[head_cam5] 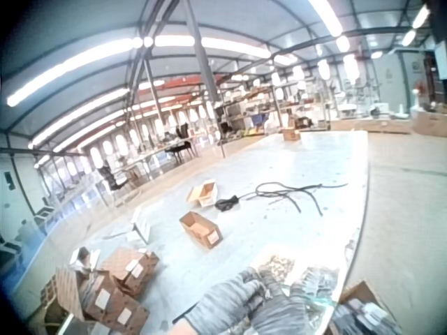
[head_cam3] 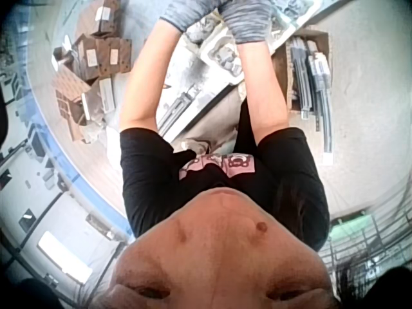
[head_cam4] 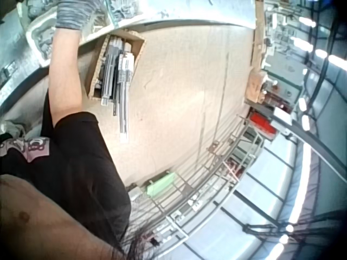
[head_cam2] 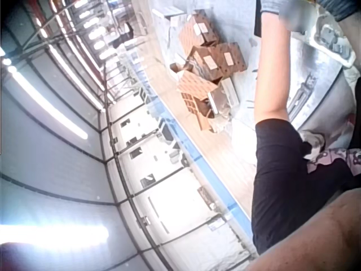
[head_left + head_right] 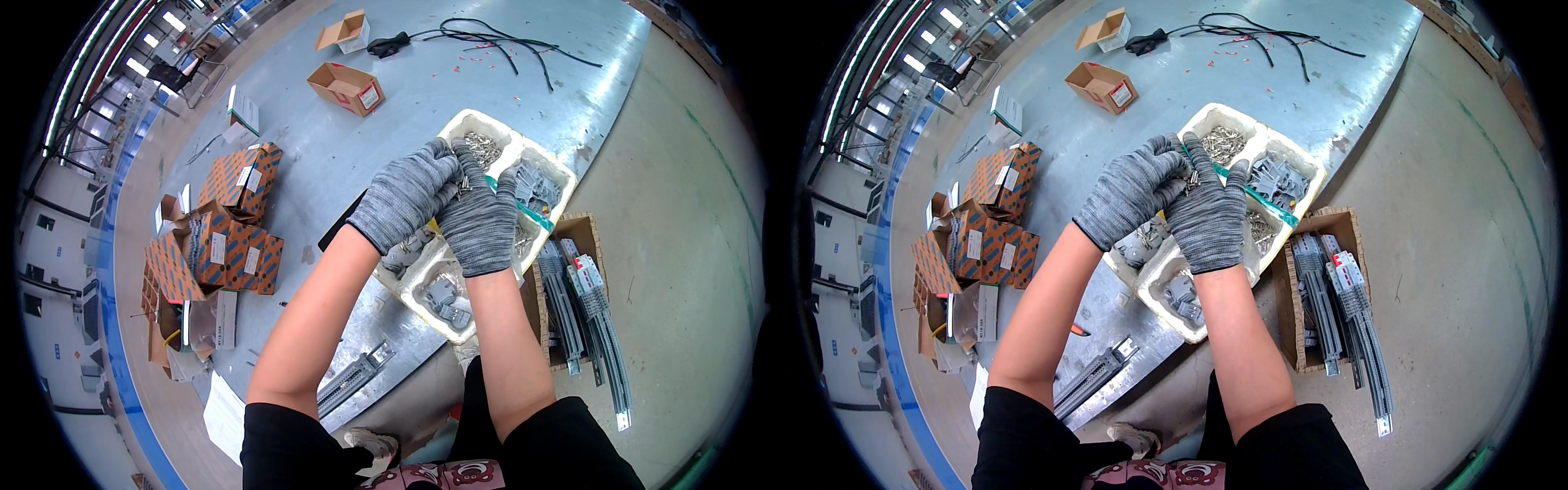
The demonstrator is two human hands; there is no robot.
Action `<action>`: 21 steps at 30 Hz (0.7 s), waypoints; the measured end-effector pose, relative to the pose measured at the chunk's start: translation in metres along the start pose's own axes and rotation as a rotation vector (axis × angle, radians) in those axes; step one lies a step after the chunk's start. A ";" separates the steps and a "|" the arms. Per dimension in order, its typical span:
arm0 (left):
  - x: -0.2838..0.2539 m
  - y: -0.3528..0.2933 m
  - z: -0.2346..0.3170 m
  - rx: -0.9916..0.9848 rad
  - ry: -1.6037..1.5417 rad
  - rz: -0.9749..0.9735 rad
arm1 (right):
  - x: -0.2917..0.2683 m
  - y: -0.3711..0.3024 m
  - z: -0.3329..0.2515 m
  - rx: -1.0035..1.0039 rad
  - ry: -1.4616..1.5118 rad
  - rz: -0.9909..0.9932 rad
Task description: The person assembles an electrical component by inserting screws into a DIN rail-mounted device. They retrieve screws from a compartmentalized parts tray, place them into the device, and use a screwdriver to tighten them. The person also handles a small black rectangular object and organizes parts within the tray.
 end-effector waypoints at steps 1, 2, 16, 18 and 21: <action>0.000 0.001 0.000 -0.007 -0.001 -0.013 | -0.002 0.000 0.000 -0.011 -0.043 -0.008; 0.001 0.002 -0.001 -0.004 -0.008 -0.010 | -0.005 0.001 0.000 -0.022 -0.084 -0.016; 0.013 -0.011 -0.043 -0.603 -0.915 0.076 | 0.015 0.004 0.001 -0.527 -2.322 0.222; 0.013 -0.014 -0.045 -0.651 -1.000 0.110 | 0.020 0.004 0.001 -0.659 -2.824 0.215; 0.012 -0.026 -0.056 -0.702 -1.100 0.191 | 0.022 0.003 0.000 -0.764 -2.784 0.190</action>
Point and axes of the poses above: each hand's wrist, its own y-axis towards the middle knuckle, its own x-axis out of the palm, z = x × y, the point moved 6 cm from there along y, towards the middle knuckle, and after that the axes turned 13 degrees about z, right-handed, at the moved point
